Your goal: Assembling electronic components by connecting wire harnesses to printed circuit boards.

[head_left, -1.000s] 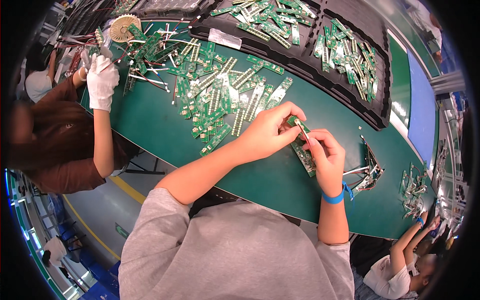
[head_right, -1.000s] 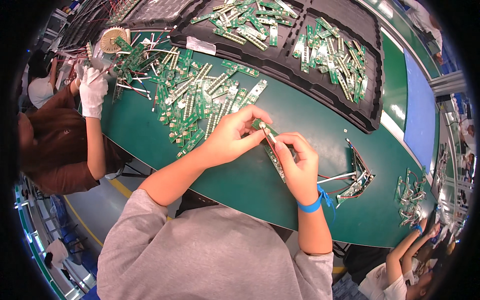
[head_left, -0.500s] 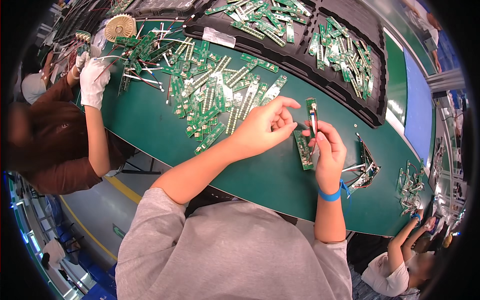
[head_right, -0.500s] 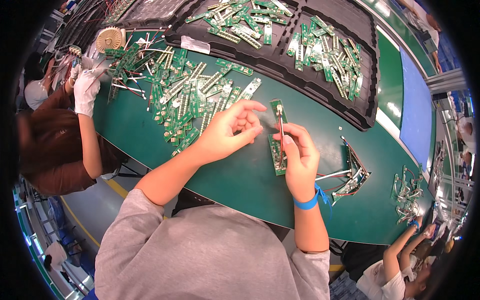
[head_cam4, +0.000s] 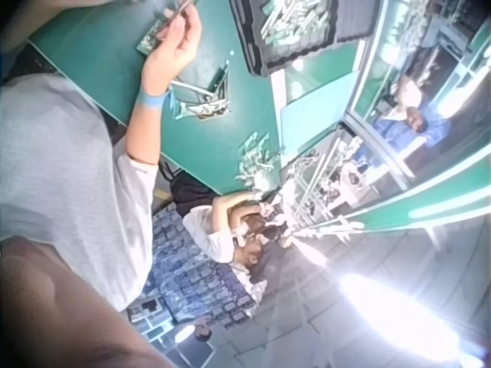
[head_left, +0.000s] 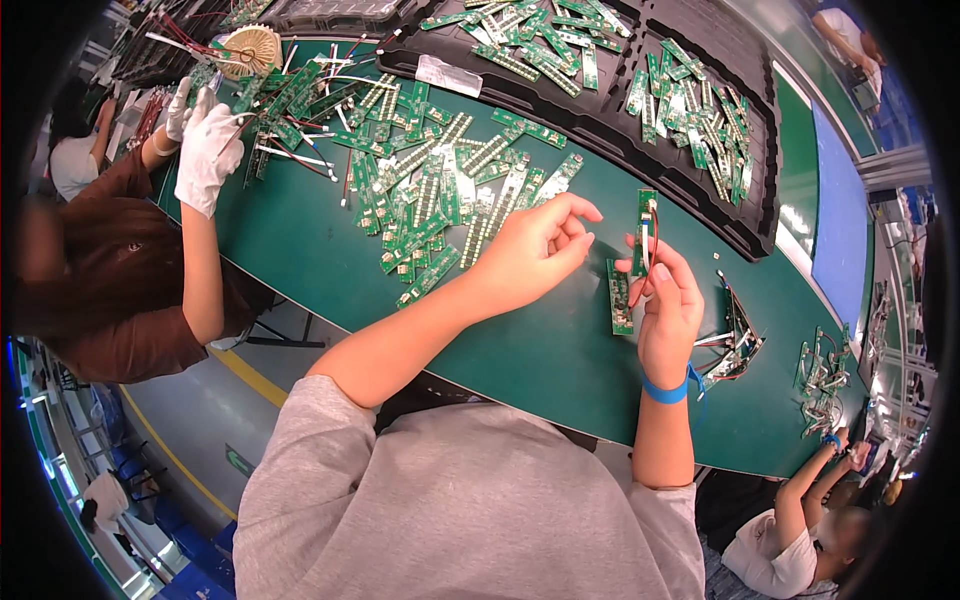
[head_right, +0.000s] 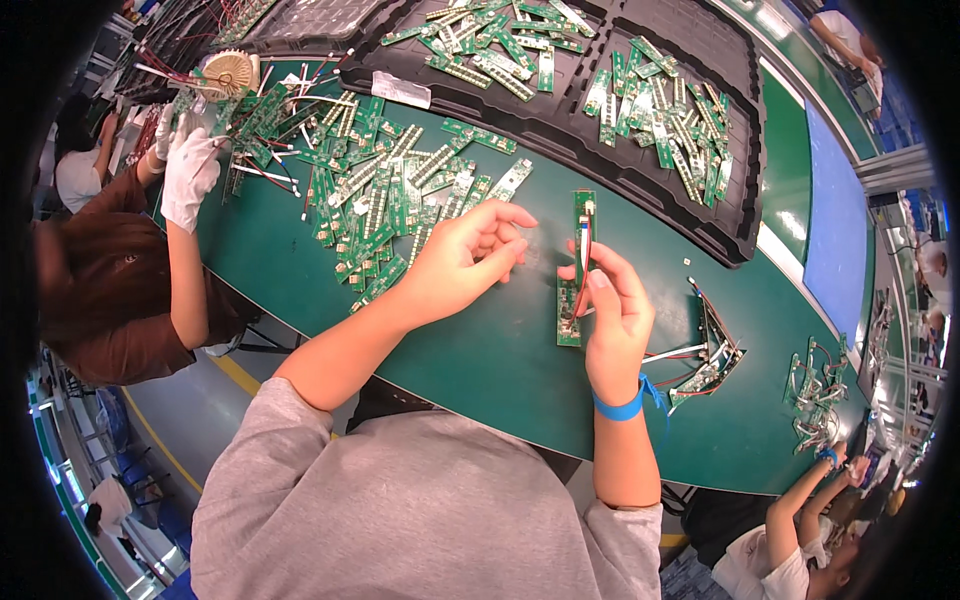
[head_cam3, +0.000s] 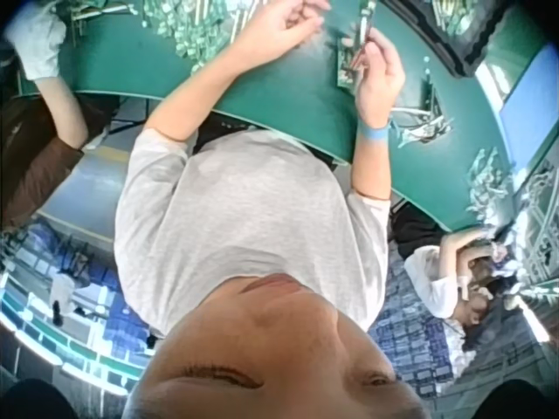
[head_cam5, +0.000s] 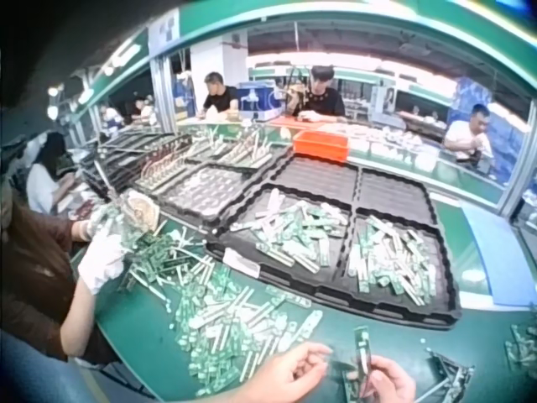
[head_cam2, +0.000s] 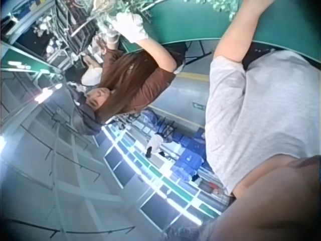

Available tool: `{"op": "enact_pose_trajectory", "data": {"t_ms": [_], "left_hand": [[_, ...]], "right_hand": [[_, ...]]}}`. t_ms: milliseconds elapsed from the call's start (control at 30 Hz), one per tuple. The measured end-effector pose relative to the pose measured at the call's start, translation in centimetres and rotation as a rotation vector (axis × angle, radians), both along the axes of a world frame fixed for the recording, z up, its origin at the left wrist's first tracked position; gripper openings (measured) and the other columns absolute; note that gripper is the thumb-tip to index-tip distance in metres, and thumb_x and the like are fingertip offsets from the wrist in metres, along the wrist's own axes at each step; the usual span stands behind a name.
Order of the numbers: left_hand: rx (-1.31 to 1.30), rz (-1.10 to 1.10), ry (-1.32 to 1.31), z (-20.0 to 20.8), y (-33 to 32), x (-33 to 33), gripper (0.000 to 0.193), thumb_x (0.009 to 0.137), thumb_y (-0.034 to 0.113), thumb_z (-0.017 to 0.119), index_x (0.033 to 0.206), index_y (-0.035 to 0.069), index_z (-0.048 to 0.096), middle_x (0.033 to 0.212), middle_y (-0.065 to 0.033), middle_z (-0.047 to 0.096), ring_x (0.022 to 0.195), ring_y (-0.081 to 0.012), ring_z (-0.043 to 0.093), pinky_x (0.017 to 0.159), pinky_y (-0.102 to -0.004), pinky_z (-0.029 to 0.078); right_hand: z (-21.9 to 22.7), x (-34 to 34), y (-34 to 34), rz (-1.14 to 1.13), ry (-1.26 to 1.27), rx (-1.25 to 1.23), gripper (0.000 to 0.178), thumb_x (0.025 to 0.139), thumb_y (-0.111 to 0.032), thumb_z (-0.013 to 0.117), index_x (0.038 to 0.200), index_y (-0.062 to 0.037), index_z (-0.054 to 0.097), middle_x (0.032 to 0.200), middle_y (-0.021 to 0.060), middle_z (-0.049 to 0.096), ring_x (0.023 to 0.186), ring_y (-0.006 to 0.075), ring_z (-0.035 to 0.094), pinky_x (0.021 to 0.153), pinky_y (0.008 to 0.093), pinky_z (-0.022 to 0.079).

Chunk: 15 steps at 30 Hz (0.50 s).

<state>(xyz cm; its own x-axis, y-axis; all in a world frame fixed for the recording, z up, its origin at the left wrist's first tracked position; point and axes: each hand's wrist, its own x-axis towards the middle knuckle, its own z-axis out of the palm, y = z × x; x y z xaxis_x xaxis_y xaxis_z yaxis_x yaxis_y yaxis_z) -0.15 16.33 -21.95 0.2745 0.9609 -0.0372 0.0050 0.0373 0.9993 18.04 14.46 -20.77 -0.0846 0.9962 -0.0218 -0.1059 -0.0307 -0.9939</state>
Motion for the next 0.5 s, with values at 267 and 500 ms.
{"op": "enact_pose_trajectory", "data": {"t_ms": [267, 500], "left_hand": [[0.014, 0.049, 0.033, 0.3, 0.0, -0.3, 0.021, 0.085, 0.005, 0.052, 0.105, 0.001, 0.051, 0.080, -0.0029, 0.056, 0.068, -0.0064, 0.053, 0.061, -0.0210, 0.045], [0.168, 0.244, 0.050, 0.6, 1.0, -1.9, 0.022, 0.083, 0.002, 0.051, 0.105, 0.001, 0.052, 0.081, -0.0030, 0.056, 0.068, -0.0074, 0.053, 0.062, -0.0203, 0.044]], "right_hand": [[-0.1, -0.1, 0.1, -0.045, 0.143, -0.006, 0.036, 0.090, -0.011, 0.039, 0.122, 0.0055, 0.043, 0.122, 0.0157, 0.049, 0.097, 0.0209, 0.057, 0.058, 0.0224, 0.045], [0.7, 0.3, 0.2, -0.166, 0.006, 0.128, 0.038, 0.089, -0.008, 0.039, 0.125, 0.0039, 0.041, 0.124, 0.0141, 0.046, 0.107, 0.0218, 0.051, 0.056, 0.0219, 0.047]]}}
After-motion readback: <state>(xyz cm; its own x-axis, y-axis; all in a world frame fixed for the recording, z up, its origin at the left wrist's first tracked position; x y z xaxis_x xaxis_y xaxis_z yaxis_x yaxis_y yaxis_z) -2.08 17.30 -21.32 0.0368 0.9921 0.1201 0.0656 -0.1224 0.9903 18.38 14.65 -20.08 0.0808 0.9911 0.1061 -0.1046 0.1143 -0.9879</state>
